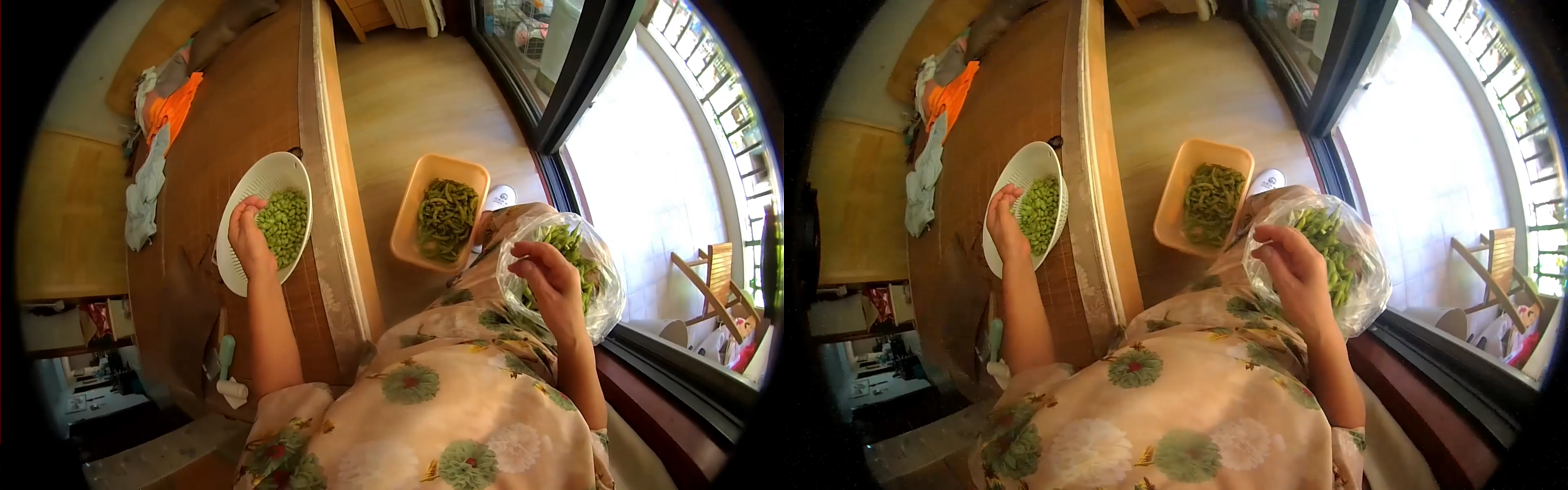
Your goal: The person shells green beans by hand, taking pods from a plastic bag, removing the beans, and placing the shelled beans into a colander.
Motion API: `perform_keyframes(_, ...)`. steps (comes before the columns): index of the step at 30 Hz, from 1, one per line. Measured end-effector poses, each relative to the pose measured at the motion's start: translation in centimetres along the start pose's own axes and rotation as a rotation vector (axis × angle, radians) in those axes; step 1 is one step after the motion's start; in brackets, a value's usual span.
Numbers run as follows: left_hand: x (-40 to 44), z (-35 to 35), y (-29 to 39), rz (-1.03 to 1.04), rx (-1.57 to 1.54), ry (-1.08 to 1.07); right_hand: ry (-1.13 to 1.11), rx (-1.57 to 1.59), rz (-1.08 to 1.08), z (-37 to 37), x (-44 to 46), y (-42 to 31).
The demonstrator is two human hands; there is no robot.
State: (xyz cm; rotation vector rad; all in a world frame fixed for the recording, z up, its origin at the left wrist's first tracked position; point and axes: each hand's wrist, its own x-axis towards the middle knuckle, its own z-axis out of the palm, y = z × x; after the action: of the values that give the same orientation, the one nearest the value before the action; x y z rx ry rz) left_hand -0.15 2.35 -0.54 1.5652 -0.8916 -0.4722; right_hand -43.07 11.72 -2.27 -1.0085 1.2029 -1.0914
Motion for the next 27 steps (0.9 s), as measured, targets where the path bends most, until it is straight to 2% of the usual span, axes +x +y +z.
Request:
perform_keyframes(5, 0.0, 0.4, 0.2, 0.098, 0.008, -0.008, 0.066, 0.078, -0.011, -1.1, -1.4, 0.1)
perform_keyframes(10, 0.1, 2.3, 0.5, 0.068, -0.322, -0.022, 0.139, 0.062, -0.018, -2.1, -2.5, 0.1)
perform_keyframes(12, -2.1, 4.8, 2.7, 0.060, -0.351, -0.065, 0.199, 0.115, -0.039, -2.8, -2.8, 0.9)
perform_keyframes(16, -8.6, 10.4, 4.4, -0.002, -0.371, -0.516, 0.252, 0.045, 0.009, -4.8, -3.7, 1.6)
perform_keyframes(18, -13.0, 13.1, 5.1, -0.020, -0.252, -0.790, 0.266, -0.035, 0.026, -4.8, -4.1, 1.6)
perform_keyframes(20, -17.4, 15.2, 5.0, -0.117, -0.228, -1.049, 0.237, -0.305, -0.078, -4.7, -4.6, 2.2)
perform_keyframes(21, -19.4, 16.0, 5.8, -0.078, -0.031, -1.179, 0.230, -0.424, -0.097, -4.6, -4.8, 1.5)
perform_keyframes(23, -21.7, 17.5, 5.4, 0.627, 0.093, -1.354, 0.240, -0.575, -0.210, -4.3, -4.9, 2.4)
perform_keyframes(24, -22.6, 18.1, 5.2, 0.861, 0.145, -1.420, 0.242, -0.652, -0.268, -4.2, -5.0, 2.9)
perform_keyframes(27, -24.1, 18.5, 5.0, 1.005, 0.286, -1.485, 0.326, -0.658, -0.280, -4.3, -5.0, 3.3)
